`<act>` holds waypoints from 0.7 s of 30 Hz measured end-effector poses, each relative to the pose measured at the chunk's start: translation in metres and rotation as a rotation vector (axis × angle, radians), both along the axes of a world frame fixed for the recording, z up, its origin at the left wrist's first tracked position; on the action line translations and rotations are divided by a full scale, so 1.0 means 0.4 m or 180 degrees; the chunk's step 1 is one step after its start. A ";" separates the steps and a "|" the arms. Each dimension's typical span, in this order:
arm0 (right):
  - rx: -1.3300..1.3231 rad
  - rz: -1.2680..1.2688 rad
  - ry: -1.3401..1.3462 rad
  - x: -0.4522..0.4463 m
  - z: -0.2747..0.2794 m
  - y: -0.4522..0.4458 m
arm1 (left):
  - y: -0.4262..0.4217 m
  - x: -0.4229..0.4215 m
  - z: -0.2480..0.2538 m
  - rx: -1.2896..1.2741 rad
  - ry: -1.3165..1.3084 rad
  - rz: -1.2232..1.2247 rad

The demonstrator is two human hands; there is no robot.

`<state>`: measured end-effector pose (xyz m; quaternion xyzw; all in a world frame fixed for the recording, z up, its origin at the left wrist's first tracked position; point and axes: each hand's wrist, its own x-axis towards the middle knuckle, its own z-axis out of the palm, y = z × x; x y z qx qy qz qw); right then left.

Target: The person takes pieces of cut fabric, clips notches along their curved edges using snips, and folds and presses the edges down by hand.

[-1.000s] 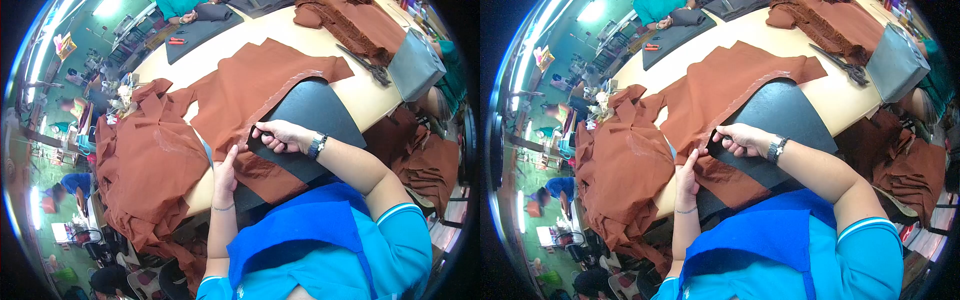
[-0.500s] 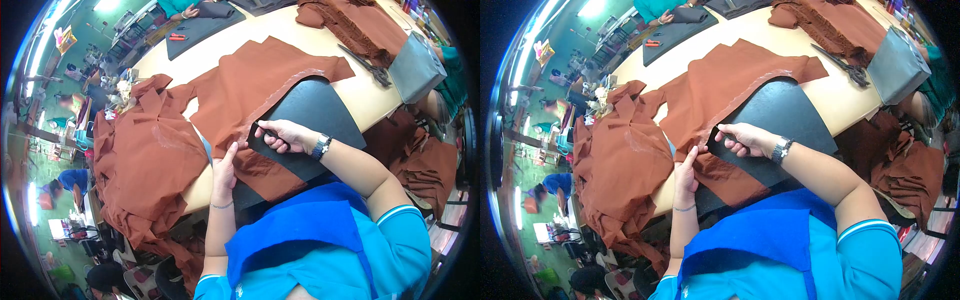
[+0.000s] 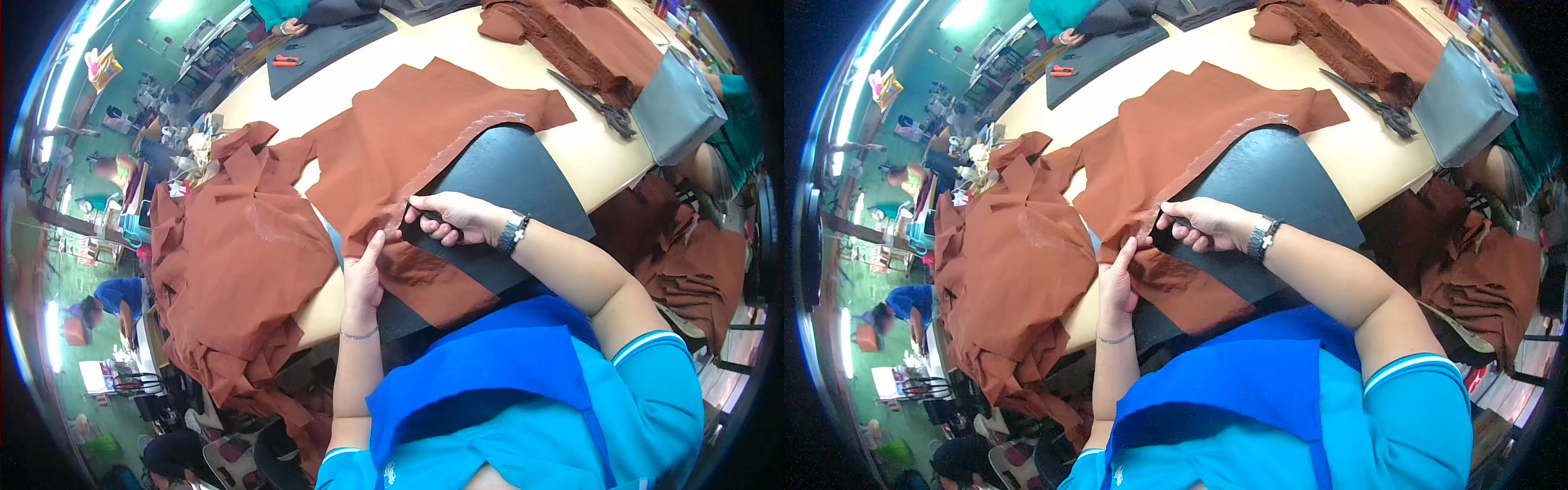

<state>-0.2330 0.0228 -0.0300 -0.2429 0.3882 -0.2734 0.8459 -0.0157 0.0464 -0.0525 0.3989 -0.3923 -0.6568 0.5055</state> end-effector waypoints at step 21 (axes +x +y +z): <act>-0.4554 -0.0786 0.4153 -0.117 -0.010 -0.002 | 0.183 0.122 0.160 0.0530 -0.1551 -0.1657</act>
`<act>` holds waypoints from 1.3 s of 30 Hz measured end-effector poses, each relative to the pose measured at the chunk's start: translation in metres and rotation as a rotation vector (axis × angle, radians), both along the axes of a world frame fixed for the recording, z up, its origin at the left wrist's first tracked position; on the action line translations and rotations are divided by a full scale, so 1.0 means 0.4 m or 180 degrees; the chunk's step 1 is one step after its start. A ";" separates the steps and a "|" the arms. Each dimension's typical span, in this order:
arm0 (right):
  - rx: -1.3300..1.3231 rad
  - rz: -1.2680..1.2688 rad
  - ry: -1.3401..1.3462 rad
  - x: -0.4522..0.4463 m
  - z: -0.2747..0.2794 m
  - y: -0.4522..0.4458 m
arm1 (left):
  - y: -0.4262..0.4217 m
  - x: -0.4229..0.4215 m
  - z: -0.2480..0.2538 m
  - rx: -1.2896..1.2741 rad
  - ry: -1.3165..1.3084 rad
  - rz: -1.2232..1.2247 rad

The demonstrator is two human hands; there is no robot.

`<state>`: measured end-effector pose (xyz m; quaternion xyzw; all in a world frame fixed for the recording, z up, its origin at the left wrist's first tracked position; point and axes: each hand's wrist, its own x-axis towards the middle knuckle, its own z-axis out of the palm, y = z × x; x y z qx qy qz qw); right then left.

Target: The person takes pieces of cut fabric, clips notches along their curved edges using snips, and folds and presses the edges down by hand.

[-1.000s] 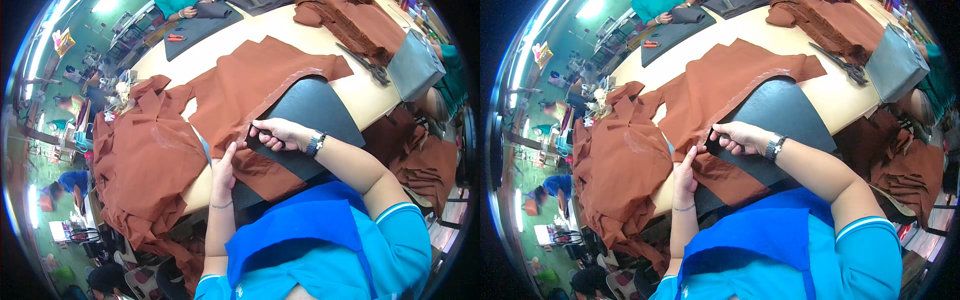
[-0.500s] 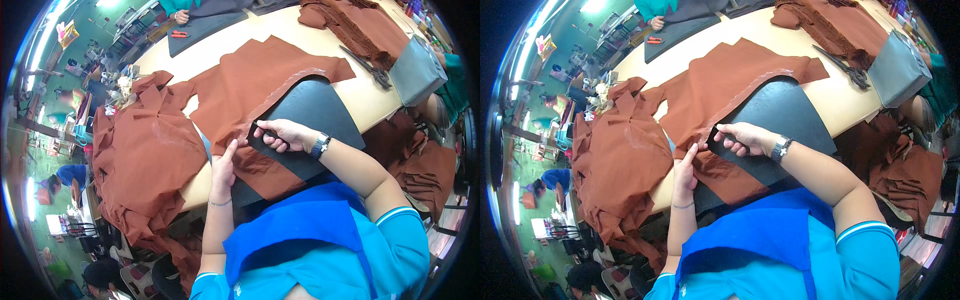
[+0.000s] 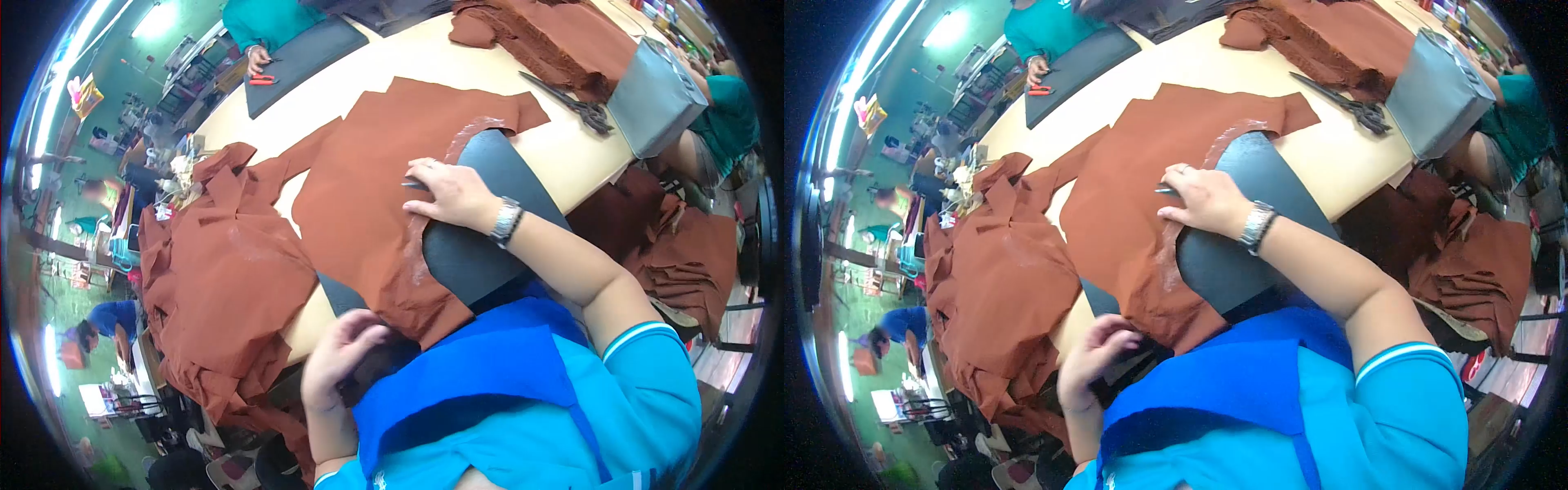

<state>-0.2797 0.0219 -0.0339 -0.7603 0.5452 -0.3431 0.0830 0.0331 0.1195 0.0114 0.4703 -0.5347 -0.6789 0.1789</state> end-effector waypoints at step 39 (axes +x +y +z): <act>0.4116 0.0329 -0.4477 -0.042 -0.016 -0.083 | -0.365 -0.314 -0.155 -0.3753 -0.1000 0.0887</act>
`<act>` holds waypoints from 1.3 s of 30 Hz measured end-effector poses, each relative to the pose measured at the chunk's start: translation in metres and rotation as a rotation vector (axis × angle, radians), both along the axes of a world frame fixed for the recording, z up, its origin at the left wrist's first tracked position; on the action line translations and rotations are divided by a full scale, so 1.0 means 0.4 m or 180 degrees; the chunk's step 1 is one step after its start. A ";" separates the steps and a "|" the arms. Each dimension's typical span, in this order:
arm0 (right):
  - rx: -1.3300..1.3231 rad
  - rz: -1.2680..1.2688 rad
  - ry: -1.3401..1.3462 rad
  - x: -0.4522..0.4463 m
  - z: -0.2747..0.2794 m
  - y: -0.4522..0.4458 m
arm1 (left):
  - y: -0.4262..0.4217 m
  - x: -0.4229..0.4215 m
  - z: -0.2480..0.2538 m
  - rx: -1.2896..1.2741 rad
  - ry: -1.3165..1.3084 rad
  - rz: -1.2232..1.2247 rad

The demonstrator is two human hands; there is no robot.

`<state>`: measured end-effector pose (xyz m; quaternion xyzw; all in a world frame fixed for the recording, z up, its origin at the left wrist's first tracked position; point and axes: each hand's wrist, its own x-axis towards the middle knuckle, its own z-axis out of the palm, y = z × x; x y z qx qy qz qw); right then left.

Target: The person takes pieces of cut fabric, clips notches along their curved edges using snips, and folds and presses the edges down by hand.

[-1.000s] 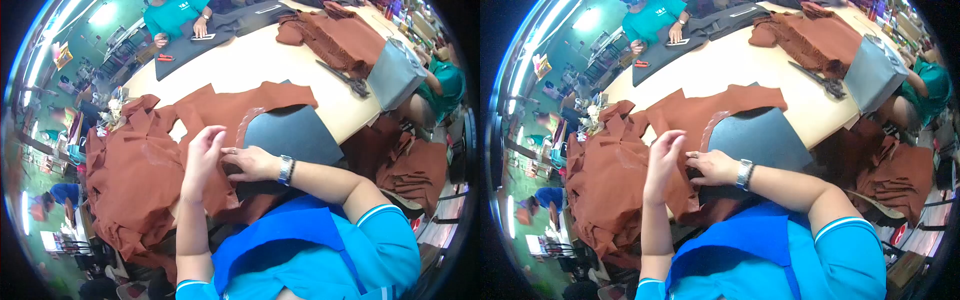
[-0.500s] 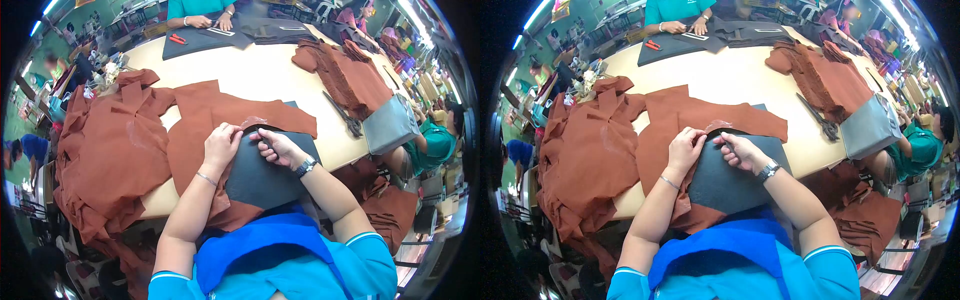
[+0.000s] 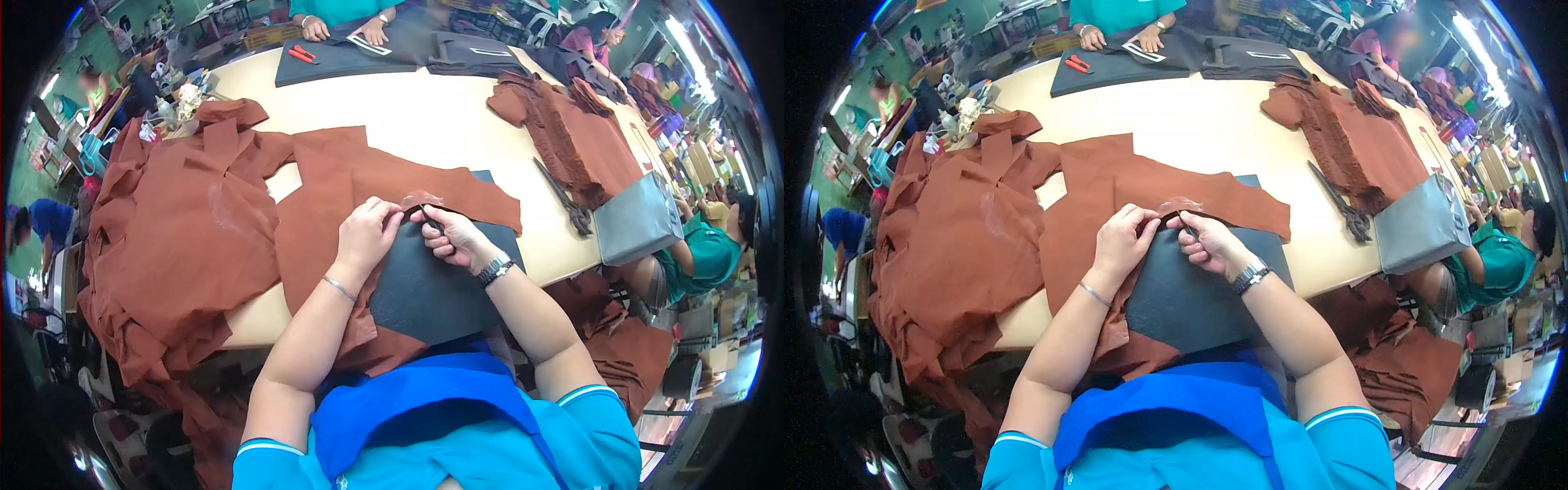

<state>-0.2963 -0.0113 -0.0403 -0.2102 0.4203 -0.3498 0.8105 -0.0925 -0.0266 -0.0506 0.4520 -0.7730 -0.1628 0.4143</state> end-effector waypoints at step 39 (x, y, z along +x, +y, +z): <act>-0.0118 0.0143 0.0317 0.027 0.015 0.000 | 0.002 -0.004 -0.002 0.0181 -0.0104 0.0010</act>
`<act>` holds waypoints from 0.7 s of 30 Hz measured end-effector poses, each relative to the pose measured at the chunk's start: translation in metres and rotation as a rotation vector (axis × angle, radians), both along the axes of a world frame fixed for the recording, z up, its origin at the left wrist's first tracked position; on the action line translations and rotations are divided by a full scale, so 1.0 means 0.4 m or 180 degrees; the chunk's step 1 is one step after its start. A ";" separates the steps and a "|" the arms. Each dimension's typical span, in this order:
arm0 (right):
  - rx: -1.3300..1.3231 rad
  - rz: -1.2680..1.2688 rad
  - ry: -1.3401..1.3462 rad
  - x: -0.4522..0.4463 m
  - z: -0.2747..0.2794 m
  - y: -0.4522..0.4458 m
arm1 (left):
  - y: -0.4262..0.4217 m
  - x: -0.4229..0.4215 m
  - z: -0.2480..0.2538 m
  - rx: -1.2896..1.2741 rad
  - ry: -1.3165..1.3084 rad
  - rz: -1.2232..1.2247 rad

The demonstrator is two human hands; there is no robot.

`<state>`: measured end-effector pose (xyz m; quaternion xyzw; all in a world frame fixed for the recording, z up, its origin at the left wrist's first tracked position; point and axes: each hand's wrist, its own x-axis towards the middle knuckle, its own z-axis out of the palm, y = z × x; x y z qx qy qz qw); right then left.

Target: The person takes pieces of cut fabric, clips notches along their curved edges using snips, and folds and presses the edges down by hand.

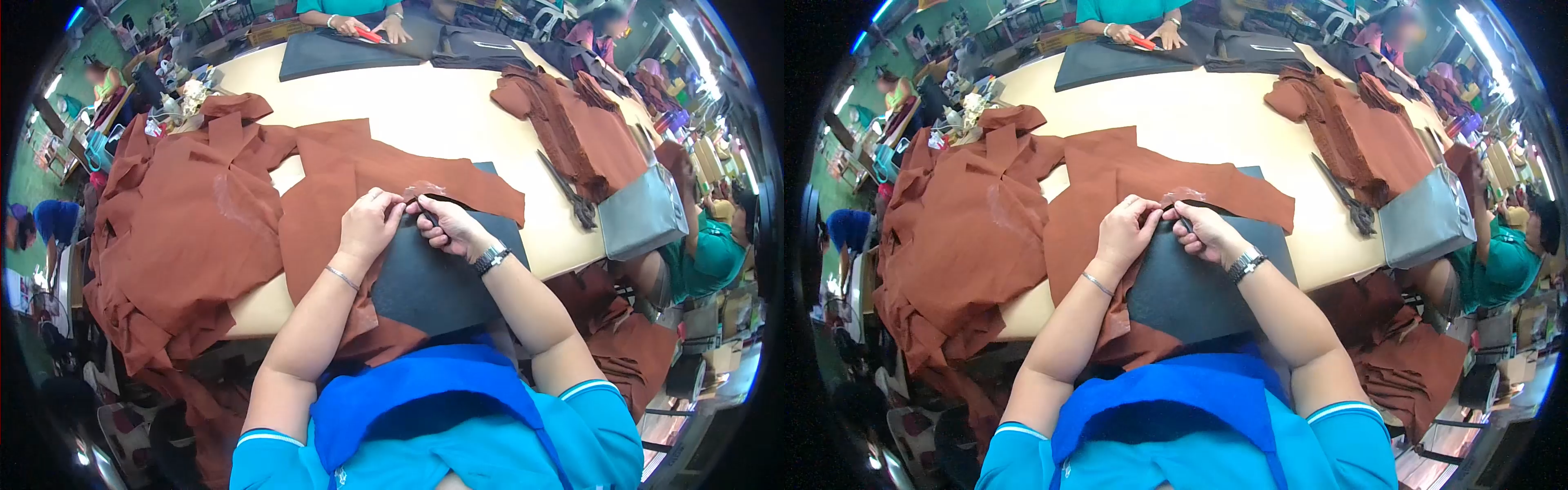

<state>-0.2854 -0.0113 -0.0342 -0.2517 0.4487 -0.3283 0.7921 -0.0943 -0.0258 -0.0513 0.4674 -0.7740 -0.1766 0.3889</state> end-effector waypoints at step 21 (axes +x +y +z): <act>-0.3681 0.0308 0.4467 -0.113 0.044 0.172 | -0.060 0.019 -0.007 0.1012 -0.0925 0.1293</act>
